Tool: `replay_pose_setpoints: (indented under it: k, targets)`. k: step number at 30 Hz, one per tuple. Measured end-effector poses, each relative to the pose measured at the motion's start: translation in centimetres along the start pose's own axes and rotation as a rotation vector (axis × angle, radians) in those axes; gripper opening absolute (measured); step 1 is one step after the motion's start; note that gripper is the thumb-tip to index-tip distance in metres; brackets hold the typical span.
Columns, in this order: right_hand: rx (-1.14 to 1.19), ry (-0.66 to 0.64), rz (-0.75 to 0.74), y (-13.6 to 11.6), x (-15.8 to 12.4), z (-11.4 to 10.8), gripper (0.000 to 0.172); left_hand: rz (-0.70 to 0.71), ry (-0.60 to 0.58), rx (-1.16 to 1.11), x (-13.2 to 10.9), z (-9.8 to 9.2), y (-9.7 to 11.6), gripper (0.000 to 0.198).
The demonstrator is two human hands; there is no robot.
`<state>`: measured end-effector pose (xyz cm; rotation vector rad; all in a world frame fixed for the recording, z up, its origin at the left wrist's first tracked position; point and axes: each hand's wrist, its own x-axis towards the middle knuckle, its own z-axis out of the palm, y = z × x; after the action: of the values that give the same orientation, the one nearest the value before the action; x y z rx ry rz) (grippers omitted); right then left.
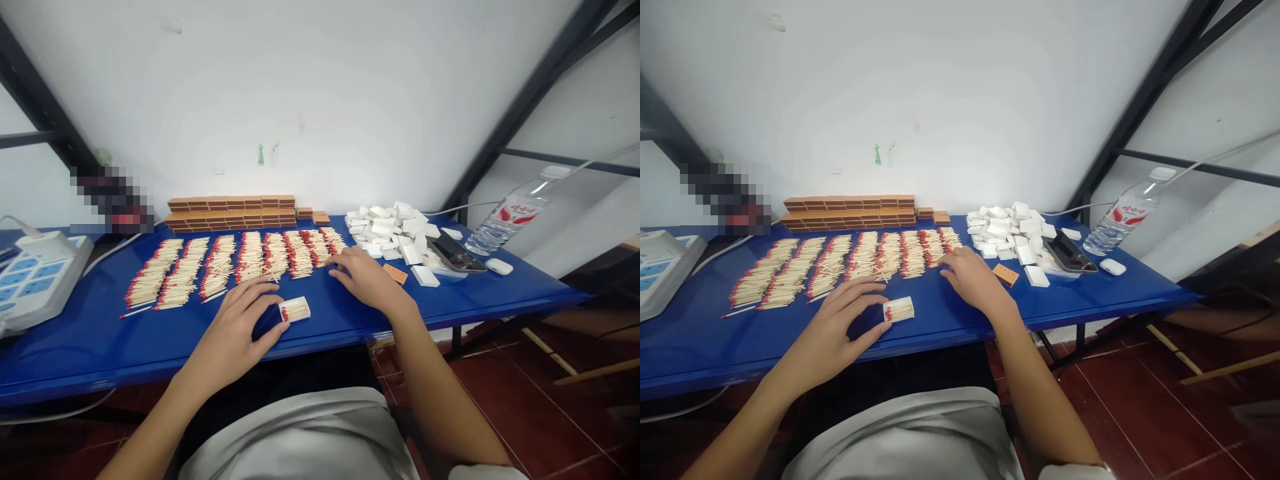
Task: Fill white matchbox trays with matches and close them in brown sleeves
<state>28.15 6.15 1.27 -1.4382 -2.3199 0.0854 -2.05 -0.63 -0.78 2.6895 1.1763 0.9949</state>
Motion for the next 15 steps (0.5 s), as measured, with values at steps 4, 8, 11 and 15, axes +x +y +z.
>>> replay_pose_setpoints:
  k: [4,8,11,15]
  targets:
    - [0.005,-0.013,0.006,0.02,0.08,0.22,0.026,0.011,-0.004,0.018,-0.02,0.08,-0.14,0.022]
    - [0.026,-0.001,0.004,-0.18,0.14,0.22,0.02,0.008,-0.012,0.023,-0.03,0.08,-0.22,0.022]
    - [0.039,0.008,0.007,-0.23,0.18,0.18,0.014,0.006,-0.011,0.012,0.0,0.04,-0.18,0.021]
    - [0.069,-0.007,0.019,-0.25,0.19,0.09,0.016,-0.006,-0.009,0.0,0.03,0.0,-0.08,0.022]
